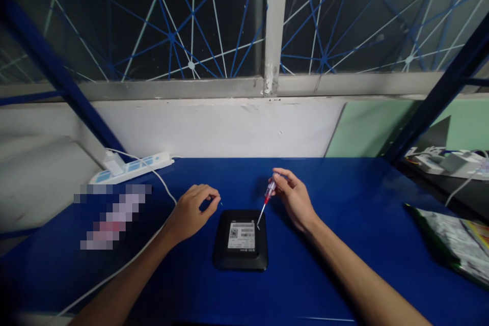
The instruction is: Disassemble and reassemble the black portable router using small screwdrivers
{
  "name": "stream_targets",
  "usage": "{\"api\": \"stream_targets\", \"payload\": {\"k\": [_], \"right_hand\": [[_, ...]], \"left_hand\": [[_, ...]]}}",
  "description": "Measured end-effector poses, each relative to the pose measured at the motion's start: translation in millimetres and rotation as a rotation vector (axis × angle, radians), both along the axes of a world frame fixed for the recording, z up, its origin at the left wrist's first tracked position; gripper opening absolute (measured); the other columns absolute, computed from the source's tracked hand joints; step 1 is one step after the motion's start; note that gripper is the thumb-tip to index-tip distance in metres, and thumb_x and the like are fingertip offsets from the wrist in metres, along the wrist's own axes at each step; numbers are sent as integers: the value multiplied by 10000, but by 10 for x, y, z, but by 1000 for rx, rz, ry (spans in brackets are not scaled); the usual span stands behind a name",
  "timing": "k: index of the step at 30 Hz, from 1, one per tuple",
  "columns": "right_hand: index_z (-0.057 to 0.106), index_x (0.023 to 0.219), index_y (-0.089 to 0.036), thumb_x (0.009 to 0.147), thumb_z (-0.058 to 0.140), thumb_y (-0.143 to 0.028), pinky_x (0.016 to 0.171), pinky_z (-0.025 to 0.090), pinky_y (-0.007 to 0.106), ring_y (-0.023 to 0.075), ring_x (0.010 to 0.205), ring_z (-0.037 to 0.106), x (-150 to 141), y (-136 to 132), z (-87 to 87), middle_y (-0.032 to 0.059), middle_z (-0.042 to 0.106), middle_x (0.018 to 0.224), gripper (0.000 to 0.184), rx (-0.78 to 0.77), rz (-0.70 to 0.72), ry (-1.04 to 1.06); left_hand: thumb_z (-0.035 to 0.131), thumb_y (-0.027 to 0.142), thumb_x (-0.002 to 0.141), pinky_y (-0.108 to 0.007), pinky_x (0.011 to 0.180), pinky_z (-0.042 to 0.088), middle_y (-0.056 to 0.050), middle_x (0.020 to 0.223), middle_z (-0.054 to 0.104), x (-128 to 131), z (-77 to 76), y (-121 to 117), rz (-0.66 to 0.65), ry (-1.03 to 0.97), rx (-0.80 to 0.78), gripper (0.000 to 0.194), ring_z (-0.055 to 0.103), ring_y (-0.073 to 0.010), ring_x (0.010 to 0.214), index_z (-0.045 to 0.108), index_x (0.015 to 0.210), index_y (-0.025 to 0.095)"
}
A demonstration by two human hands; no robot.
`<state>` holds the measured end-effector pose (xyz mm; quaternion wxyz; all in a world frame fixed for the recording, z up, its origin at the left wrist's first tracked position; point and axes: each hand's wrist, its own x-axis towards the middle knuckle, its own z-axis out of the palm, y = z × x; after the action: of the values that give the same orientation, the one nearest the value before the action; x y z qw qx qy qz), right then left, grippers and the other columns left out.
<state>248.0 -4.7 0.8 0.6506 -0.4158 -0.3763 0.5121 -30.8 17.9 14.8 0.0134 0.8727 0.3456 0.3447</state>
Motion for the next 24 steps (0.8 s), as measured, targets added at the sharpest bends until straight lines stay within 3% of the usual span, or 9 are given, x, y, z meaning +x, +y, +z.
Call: {"api": "stream_targets", "payload": {"k": [5,9,24], "right_hand": [[693,1059,-235,770,780,-444,717,559,353,165,721,663,-47,-62,46,39,726,897,367,-63,211,-31],[693,1072,-229,787,772,-411,763,564,355,169,759,687,-66,-82,32,43,739,919,347,-71,302,-4],[686,1097,-232,833,726,-420,764,554,356,175,766,696,-95,-124,31,64,744,958,328,-84,376,-65]], "left_hand": [[499,203,964,-346,757,448,-1,841,682,6,0,-11,-50,16,-31,115,614,-176,777,591,896,215],[510,195,959,-344,763,452,2,849,682,5,7,-9,-53,11,-42,104,613,-176,785,595,903,216],[500,196,959,-350,759,444,1,844,684,-2,32,-10,-44,23,-28,112,619,-178,779,590,895,215]]}}
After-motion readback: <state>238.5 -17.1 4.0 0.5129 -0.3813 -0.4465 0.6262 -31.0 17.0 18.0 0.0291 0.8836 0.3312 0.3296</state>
